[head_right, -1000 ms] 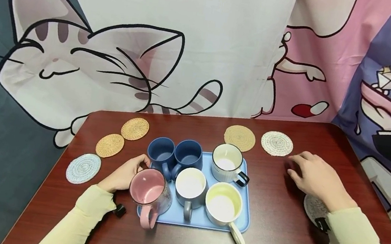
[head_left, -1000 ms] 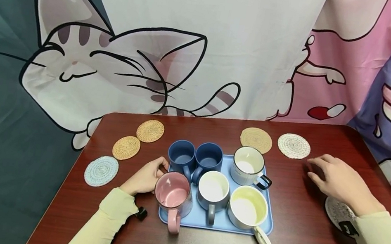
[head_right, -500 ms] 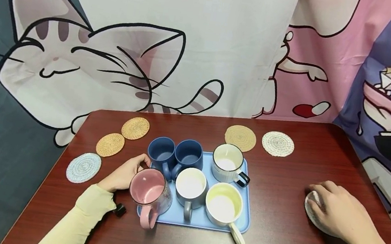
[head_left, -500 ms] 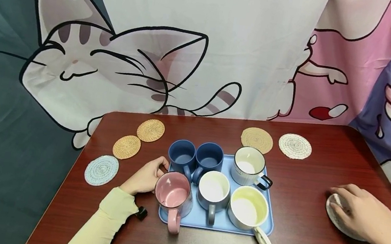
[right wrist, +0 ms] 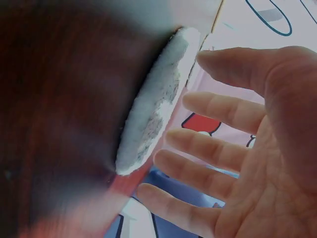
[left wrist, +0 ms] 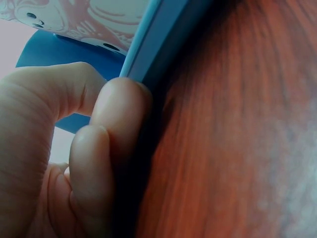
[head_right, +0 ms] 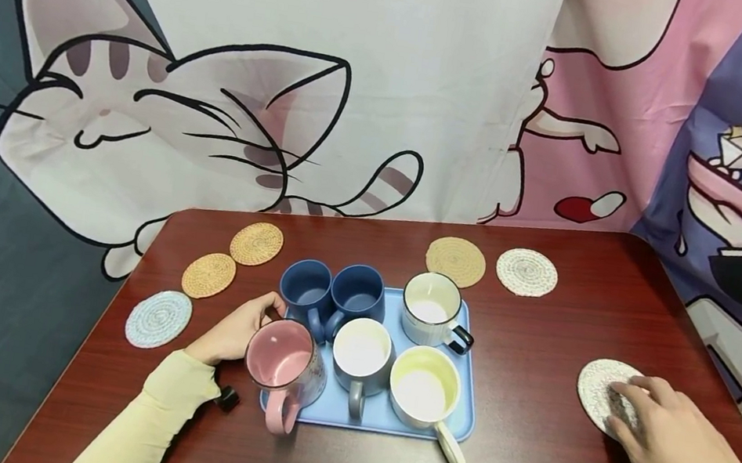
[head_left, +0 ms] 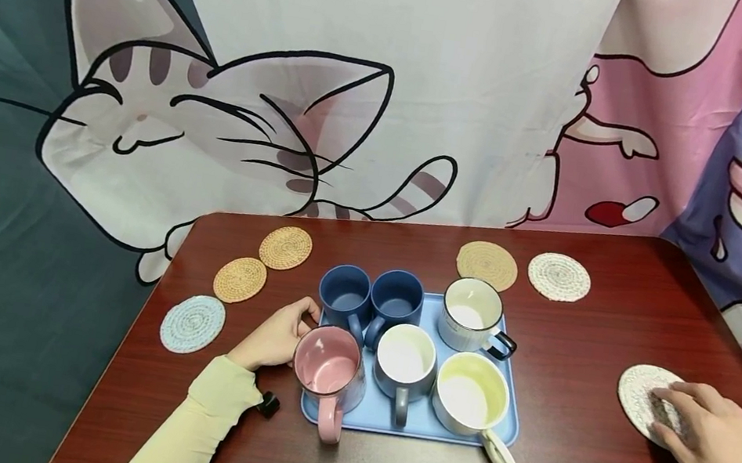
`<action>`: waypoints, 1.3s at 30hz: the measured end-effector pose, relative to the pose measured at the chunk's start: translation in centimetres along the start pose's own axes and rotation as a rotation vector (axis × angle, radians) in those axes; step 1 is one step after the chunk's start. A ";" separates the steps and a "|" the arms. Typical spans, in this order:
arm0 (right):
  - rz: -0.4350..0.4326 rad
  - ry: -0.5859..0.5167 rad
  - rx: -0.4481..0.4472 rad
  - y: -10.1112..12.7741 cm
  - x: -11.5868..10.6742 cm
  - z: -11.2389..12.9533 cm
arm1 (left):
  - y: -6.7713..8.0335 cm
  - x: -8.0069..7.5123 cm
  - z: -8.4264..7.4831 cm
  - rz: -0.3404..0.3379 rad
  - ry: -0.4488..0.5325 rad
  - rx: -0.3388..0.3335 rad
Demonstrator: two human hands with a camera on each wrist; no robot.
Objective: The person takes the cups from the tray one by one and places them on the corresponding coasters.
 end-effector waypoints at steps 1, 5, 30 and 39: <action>0.000 -0.003 0.005 0.2 0.0 -0.1 | 0.0 0.0 0.0 0.000 0.000 0.000; -0.029 -0.024 0.000 0.6 0.0 -0.3 | -0.1 0.0 -0.1 0.001 -0.010 0.003; -0.093 -0.039 -0.080 -0.1 0.0 1.3 | 0.0 0.0 0.2 -0.003 0.004 -0.001; -0.082 -0.059 -0.098 -1.3 0.2 2.5 | -0.1 0.0 0.2 -0.008 -0.013 0.002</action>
Point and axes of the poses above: each hand's wrist, its own y-axis away from the middle knuckle, its own x-axis out of the palm, z = x × y, the point moved 9 cm from there along -y, towards the middle knuckle, and after that the axes turned 2 degrees about x, right-handed, at the moved point
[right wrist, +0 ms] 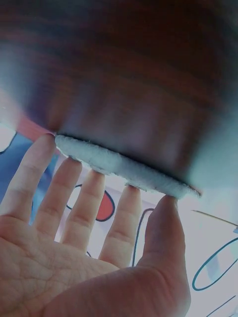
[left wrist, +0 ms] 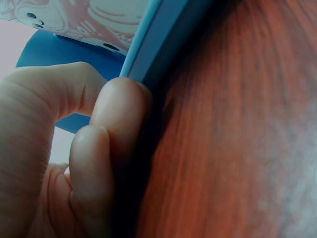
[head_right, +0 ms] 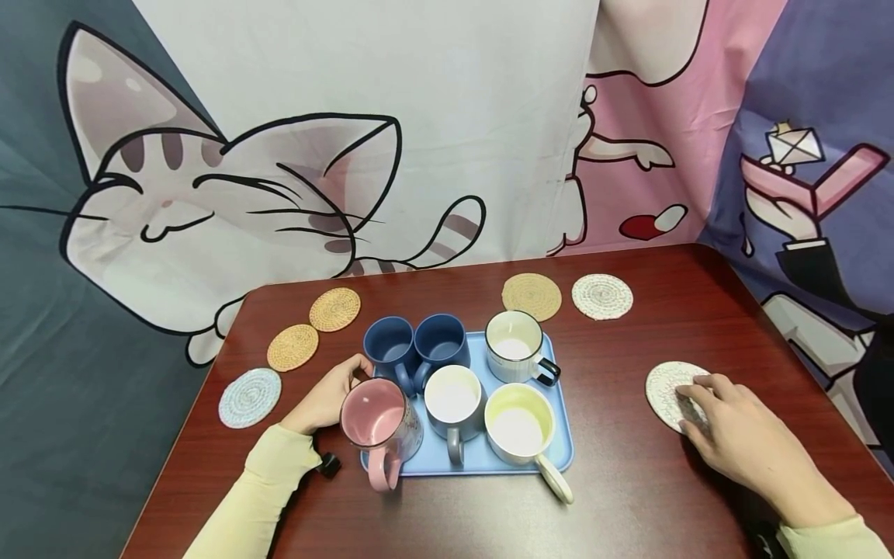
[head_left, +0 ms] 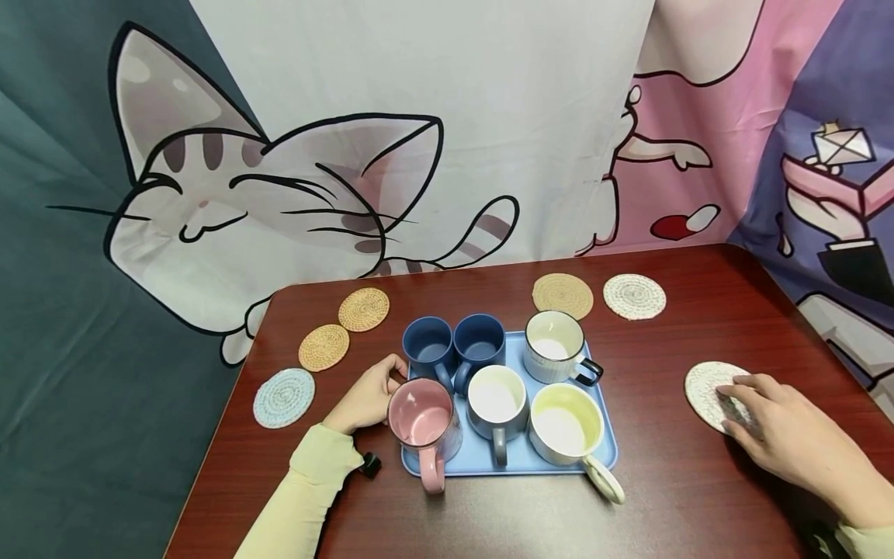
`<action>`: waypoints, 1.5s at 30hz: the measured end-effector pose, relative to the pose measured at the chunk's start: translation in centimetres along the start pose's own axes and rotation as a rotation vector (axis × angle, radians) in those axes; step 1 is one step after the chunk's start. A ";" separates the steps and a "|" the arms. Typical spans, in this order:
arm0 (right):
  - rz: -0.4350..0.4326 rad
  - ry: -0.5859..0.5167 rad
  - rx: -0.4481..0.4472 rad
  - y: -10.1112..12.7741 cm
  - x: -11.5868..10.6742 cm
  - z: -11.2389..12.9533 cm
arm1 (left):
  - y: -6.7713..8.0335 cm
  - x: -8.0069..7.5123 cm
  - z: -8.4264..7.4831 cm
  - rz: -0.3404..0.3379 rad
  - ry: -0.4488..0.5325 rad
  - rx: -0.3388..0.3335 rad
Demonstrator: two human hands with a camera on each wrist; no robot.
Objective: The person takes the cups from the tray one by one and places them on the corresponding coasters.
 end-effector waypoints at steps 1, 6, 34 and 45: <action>0.004 0.001 0.000 -0.2 0.1 0.1 | 0.0 0.0 0.0 0.000 0.001 -0.001; 0.030 0.009 -0.004 -1.3 0.7 0.8 | 0.0 0.0 0.1 0.001 -0.001 -0.001; 0.054 -0.005 -0.049 -6.7 3.3 3.4 | 0.0 0.0 0.3 -0.006 -0.002 -0.010; 0.095 -0.007 -0.019 -7.6 3.8 3.0 | 0.0 0.1 0.1 -0.005 -0.003 0.000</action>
Point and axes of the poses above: each hand's wrist, its own y-axis away from the middle knuckle, its own x-axis out of the palm, z = x × y, the point moved 9 cm from there along -y, towards the middle knuckle, and after that the axes turned 2 degrees about x, right-handed, at the moved point
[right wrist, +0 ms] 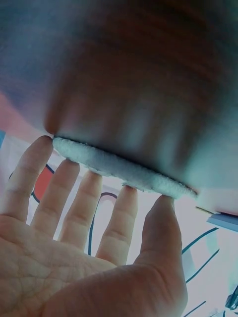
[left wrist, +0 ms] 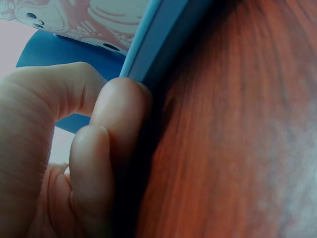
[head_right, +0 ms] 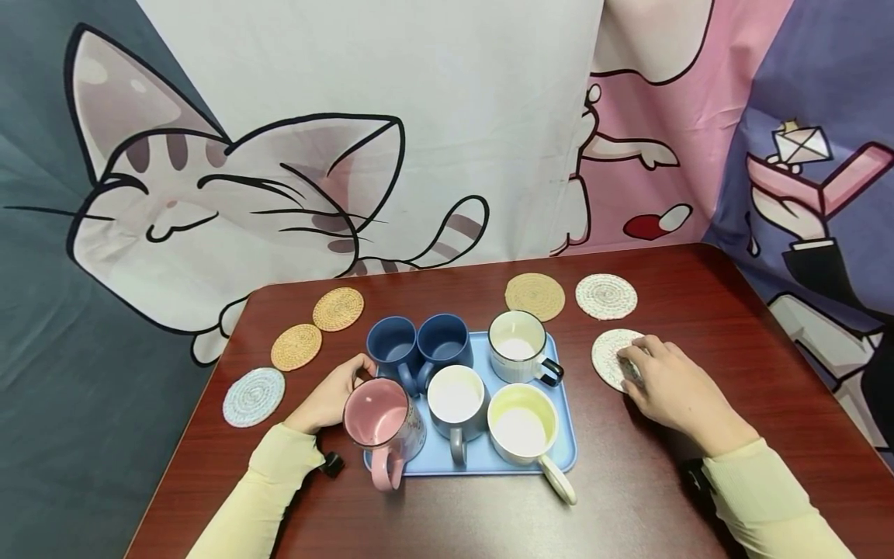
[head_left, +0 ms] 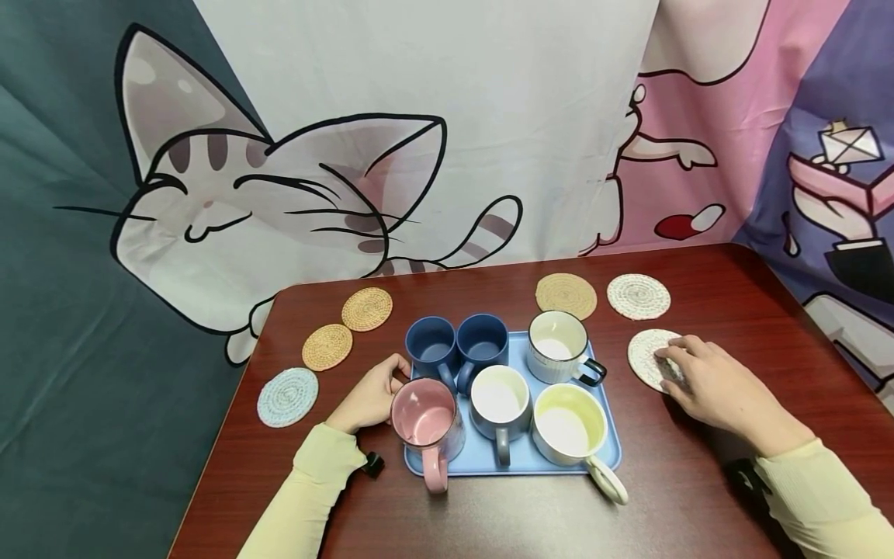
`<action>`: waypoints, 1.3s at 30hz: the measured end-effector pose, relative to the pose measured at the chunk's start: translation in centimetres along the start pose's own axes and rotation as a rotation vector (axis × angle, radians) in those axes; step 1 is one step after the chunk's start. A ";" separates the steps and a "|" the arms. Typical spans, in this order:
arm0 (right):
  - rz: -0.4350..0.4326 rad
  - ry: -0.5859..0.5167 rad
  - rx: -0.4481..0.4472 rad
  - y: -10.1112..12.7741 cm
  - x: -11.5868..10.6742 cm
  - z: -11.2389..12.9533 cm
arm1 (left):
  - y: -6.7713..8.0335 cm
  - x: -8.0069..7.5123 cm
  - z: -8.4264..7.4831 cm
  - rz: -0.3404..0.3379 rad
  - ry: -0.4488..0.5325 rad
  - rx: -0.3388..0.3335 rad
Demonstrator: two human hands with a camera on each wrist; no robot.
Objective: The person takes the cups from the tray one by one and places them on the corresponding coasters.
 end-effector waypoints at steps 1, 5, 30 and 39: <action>0.006 -0.001 0.005 -0.1 0.1 -0.1 | 0.0 0.0 0.0 0.001 0.000 0.000; 0.030 0.000 0.027 -0.2 0.2 -0.3 | 0.1 0.0 -0.1 0.004 0.004 0.001; 0.094 -0.003 0.038 -1.0 0.3 -0.2 | 0.1 -0.2 -0.1 0.002 -0.011 0.007; -0.024 0.016 0.068 -2.1 -1.1 1.9 | 0.1 0.0 -0.3 0.009 0.015 0.002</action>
Point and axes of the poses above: each hand's wrist, its own y-axis away from the middle knuckle, its own x-axis out of the palm, z = x × y, the point moved 9 cm from there along -y, towards the middle knuckle, and after that the axes turned 2 degrees about x, right-handed, at the moved point
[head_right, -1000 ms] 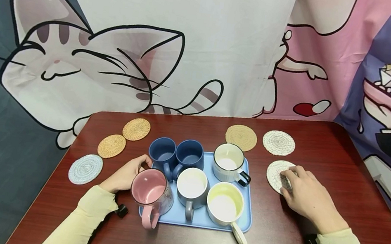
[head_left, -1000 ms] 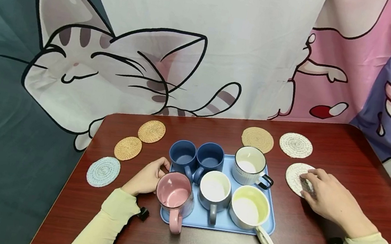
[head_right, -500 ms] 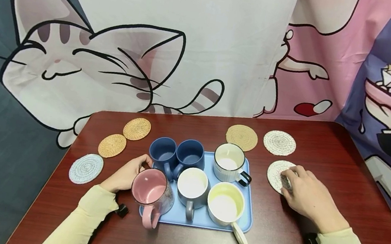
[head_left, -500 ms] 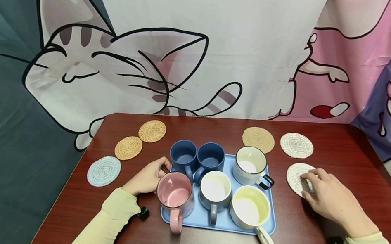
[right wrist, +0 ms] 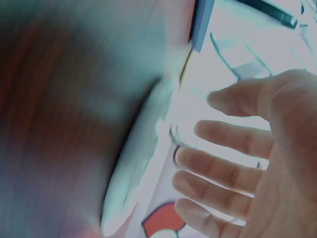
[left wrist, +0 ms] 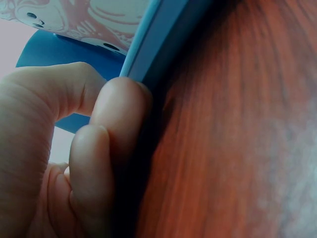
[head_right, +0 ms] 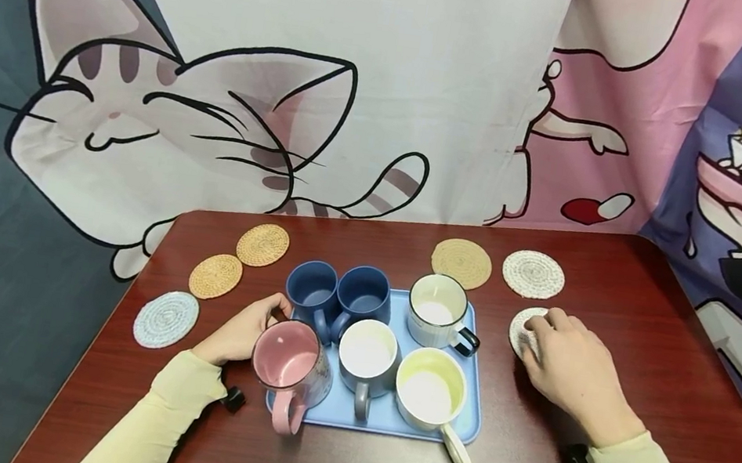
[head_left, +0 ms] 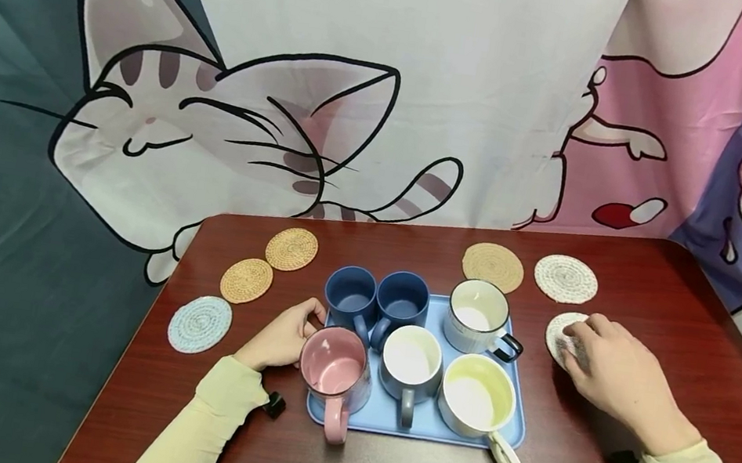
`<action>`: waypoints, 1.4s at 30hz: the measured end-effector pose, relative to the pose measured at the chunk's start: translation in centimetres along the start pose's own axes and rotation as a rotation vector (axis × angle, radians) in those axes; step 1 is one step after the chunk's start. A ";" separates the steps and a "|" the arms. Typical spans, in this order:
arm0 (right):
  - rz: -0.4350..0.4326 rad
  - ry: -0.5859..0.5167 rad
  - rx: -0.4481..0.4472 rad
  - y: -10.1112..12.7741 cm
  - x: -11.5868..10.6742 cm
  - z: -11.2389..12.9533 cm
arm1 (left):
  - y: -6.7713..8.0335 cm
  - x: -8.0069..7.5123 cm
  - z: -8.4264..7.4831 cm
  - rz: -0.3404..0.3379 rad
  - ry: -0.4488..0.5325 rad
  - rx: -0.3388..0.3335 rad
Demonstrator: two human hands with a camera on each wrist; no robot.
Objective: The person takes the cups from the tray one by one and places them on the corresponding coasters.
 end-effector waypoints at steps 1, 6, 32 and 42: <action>-0.004 -0.005 0.011 -0.1 -0.1 0.4 | 0.0 0.0 0.0 0.002 0.005 -0.001; 0.076 -0.037 0.073 -0.3 0.4 1.9 | -0.1 0.1 0.1 -0.001 -0.003 -0.003; 0.405 -0.267 0.110 -0.3 5.7 4.6 | -0.1 -0.1 0.0 -0.031 -0.029 0.041; 0.415 -0.316 0.126 0.0 6.3 4.2 | -0.1 0.0 0.2 -0.024 -0.034 0.031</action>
Point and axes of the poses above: each hand's wrist, its own y-axis away from the middle knuckle, its own x-axis out of the palm, z = x × y, the point moved 9 cm from there along -y, towards the middle knuckle, and after that the axes turned 2 degrees about x, right-handed, at the moved point
